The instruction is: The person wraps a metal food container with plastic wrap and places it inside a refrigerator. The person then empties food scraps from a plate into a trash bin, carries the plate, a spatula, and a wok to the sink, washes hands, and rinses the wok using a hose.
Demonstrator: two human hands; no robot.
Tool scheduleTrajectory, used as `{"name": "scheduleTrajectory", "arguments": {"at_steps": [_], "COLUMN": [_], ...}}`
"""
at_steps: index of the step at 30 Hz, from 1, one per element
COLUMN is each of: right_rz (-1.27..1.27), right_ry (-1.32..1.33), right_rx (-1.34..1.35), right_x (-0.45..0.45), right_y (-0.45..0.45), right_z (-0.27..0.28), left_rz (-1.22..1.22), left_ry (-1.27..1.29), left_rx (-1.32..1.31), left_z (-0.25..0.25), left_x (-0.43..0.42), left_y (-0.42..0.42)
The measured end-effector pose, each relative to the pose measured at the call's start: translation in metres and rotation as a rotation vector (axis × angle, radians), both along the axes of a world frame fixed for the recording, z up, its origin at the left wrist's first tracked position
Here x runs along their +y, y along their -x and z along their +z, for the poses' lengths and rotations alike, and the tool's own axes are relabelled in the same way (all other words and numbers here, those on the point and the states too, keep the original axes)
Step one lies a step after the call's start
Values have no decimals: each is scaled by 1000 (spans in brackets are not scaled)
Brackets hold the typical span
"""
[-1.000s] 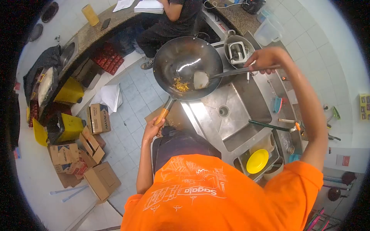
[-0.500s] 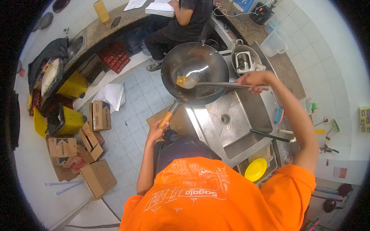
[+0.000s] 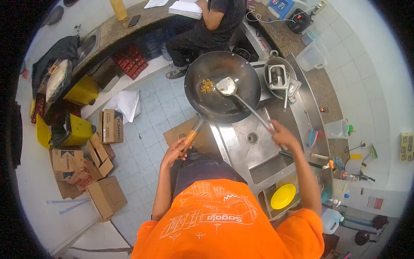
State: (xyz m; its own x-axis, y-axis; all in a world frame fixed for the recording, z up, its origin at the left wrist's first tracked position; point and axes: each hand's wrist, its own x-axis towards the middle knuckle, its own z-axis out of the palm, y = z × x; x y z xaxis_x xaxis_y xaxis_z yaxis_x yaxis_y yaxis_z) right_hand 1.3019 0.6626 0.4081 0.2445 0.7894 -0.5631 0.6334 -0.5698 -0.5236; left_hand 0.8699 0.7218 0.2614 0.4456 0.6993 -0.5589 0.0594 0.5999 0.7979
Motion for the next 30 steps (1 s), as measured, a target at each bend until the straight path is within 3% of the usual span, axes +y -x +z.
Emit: {"name": "scheduleTrajectory", "arguments": {"at_steps": [5, 11, 13, 15, 17, 21, 24, 26, 27, 30], "right_rz": [-194, -273, 115, 100, 65, 315, 203, 258, 257, 251], "right_ry": [-46, -125, -607, -767, -803, -727, -782, -925, -788, -858], "right_rx": [197, 210, -448, -368, -7, -187, -314, -291, -258, -234], "right_x": [-32, -21, -10, 26, 71, 186, 254, 278, 284, 291], "right_y": [27, 45, 46, 78, 116, 147, 150, 143, 146, 144], "right_z": [-70, -84, -97, -85, -90, -151, -194, -218, -214, -219], "left_rz": [-71, -151, -166, -151, -132, 72, 224, 372, 468, 663], "left_ry": [47, 143, 134, 159, 188, 173, 159, 153, 182, 300], "left_rx": [-13, -87, -97, -144, -190, -161, -85, 41, 90, 223], "left_z": [-5, -14, -15, -19, -20, -20, -39, -40, -43, -77], "left_x": [2, 2, 3, 5, 4, -7, -30, -55, -70, -122], "left_y": [10, 7, 6, 8, 10, 26, 67, 104, 123, 182]}}
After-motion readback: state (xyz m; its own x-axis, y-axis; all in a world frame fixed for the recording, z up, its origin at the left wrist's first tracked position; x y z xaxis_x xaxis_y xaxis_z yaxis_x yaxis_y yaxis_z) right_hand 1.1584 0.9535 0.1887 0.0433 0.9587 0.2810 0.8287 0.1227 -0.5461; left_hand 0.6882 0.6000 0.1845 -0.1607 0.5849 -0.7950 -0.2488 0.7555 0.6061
